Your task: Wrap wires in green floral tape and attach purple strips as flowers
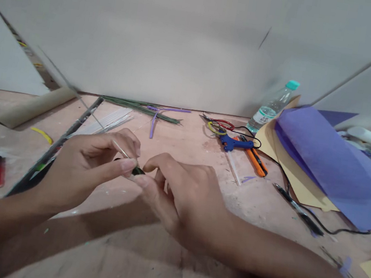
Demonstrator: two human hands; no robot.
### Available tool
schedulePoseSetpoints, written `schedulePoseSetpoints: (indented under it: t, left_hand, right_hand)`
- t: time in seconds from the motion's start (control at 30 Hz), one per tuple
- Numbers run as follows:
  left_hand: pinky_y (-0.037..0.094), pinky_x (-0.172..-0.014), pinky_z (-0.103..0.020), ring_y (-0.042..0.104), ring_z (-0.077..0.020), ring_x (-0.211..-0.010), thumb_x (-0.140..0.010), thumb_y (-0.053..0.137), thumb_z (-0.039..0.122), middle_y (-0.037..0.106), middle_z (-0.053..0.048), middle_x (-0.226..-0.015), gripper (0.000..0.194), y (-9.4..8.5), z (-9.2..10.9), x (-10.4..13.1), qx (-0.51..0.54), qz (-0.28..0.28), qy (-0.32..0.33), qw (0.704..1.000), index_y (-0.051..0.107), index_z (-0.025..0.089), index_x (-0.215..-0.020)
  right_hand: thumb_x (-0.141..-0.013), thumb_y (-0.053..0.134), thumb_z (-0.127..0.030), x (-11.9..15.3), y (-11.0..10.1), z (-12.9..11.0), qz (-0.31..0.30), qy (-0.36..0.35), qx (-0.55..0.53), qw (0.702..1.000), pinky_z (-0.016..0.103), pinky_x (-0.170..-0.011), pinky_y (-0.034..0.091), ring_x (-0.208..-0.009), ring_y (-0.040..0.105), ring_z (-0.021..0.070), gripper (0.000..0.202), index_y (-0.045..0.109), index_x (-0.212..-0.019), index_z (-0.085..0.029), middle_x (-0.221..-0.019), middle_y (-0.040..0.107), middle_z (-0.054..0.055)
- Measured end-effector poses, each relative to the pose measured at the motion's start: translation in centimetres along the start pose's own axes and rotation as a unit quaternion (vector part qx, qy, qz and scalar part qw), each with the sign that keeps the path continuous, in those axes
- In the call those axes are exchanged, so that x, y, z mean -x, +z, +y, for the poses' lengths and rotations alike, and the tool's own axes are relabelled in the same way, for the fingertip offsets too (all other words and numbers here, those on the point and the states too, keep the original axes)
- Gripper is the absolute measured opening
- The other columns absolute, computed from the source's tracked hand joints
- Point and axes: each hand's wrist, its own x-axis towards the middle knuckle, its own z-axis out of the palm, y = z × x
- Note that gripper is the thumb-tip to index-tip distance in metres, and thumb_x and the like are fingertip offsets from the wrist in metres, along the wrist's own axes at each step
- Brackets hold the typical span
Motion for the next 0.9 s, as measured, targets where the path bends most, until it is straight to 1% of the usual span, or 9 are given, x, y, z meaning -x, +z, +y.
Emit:
schedulePoseSetpoints:
  t: [0.03, 0.07, 0.17, 0.27, 0.33, 0.47, 0.63, 0.8, 0.9]
  left_hand:
    - [0.046, -0.075, -0.030, 0.061, -0.0153, -0.081, -0.093, 0.078, 0.022, 0.068, 0.001, -0.078, 0.017, 0.1, 0.0, 0.1, -0.011, 0.008, -0.011, 1.000, 0.072, 0.020, -0.077]
    - [0.046, -0.073, -0.030, 0.061, -0.0148, -0.079, -0.093, 0.077, 0.023, 0.068, 0.001, -0.078, 0.017, 0.2, 0.0, 0.3, -0.018, 0.011, -0.022, 1.000, 0.071, 0.020, -0.078]
    - [0.046, -0.070, -0.028, 0.061, -0.0137, -0.077, -0.097, 0.074, 0.025, 0.067, 0.002, -0.079, 0.018, 0.6, -0.2, 0.5, -0.016, 0.004, -0.043, 0.999, 0.070, 0.020, -0.080]
    - [0.048, -0.074, -0.028, 0.062, -0.0140, -0.081, -0.097, 0.073, 0.023, 0.069, 0.002, -0.081, 0.015, 0.7, -0.4, 0.4, -0.014, -0.006, -0.028, 0.999, 0.072, 0.021, -0.083]
    - [0.048, -0.076, -0.029, 0.063, -0.0143, -0.082, -0.095, 0.075, 0.023, 0.071, 0.002, -0.081, 0.013, 0.6, -0.7, 0.4, -0.027, -0.008, -0.009, 1.000, 0.073, 0.021, -0.083]
    - [0.047, -0.078, -0.030, 0.064, -0.0152, -0.083, -0.092, 0.080, 0.025, 0.075, 0.002, -0.082, 0.009, 0.2, -1.3, 0.2, -0.031, -0.011, 0.013, 0.999, 0.076, 0.022, -0.084]
    - [0.048, -0.078, -0.030, 0.065, -0.0146, -0.082, -0.092, 0.080, 0.023, 0.075, 0.001, -0.083, 0.009, 0.2, -1.3, 0.0, 0.017, -0.029, 0.007, 0.999, 0.076, 0.022, -0.084]
    - [0.049, -0.074, -0.028, 0.064, -0.0133, -0.075, -0.093, 0.081, 0.027, 0.071, 0.001, -0.077, 0.014, 0.4, -1.1, -0.2, 0.072, -0.050, -0.003, 0.996, 0.076, 0.018, -0.083]
    - [0.048, -0.070, -0.027, 0.062, -0.0136, -0.074, -0.093, 0.081, 0.032, 0.068, 0.001, -0.073, 0.019, 0.5, -1.2, -0.2, 0.102, -0.061, -0.015, 0.993, 0.075, 0.018, -0.082]
  right_hand:
    - [-0.107, 0.062, -0.031, 0.0, 0.1, 0.2, 0.018, -0.025, 0.038, 0.999, 0.024, -0.061, 0.039, -0.060, 0.060, 0.0090, 0.015, 0.066, -0.110, -0.018, -0.073, 0.068, -0.006]
    - [-0.105, 0.065, -0.031, 0.1, 0.3, 0.4, 0.034, -0.049, 0.072, 0.996, 0.025, -0.061, 0.039, -0.060, 0.060, 0.0090, 0.014, 0.066, -0.108, -0.017, -0.073, 0.068, -0.006]
    - [-0.102, 0.067, -0.024, 0.1, 0.6, 0.7, 0.065, -0.090, 0.155, 0.982, 0.027, -0.057, 0.034, -0.051, 0.053, 0.0087, 0.013, 0.067, -0.092, -0.016, -0.062, 0.059, -0.007]
    - [-0.100, 0.063, -0.019, 0.0, 0.6, 0.8, 0.075, -0.103, 0.195, 0.972, 0.028, -0.055, 0.032, -0.048, 0.050, 0.0102, 0.015, 0.068, -0.087, -0.015, -0.057, 0.055, -0.007]
    - [-0.101, 0.059, -0.019, 0.0, 0.4, 0.7, 0.064, -0.106, 0.195, 0.973, 0.029, -0.055, 0.032, -0.049, 0.050, 0.0106, 0.017, 0.068, -0.087, -0.014, -0.057, 0.055, -0.006]
    - [-0.103, 0.055, -0.019, 0.1, 0.0, 0.3, 0.021, -0.073, 0.126, 0.989, 0.027, -0.053, 0.029, -0.049, 0.044, 0.0085, 0.019, 0.066, -0.088, -0.014, -0.058, 0.048, -0.009]
    - [-0.105, 0.056, -0.020, 0.0, -0.3, 0.0, -0.033, -0.009, 0.017, 0.999, 0.024, -0.052, 0.026, -0.048, 0.036, 0.0057, 0.018, 0.063, -0.089, -0.016, -0.059, 0.039, -0.011]
    - [-0.107, 0.055, -0.023, -0.2, -0.5, -0.2, -0.069, 0.027, -0.060, 0.995, 0.022, -0.052, 0.028, -0.051, 0.038, 0.0056, 0.023, 0.065, -0.088, -0.016, -0.061, 0.043, -0.010]
    - [-0.107, 0.054, -0.024, -0.5, -0.6, -0.4, -0.091, 0.062, -0.113, 0.987, 0.022, -0.052, 0.028, -0.053, 0.039, 0.0062, 0.025, 0.064, -0.085, -0.017, -0.061, 0.044, -0.010]
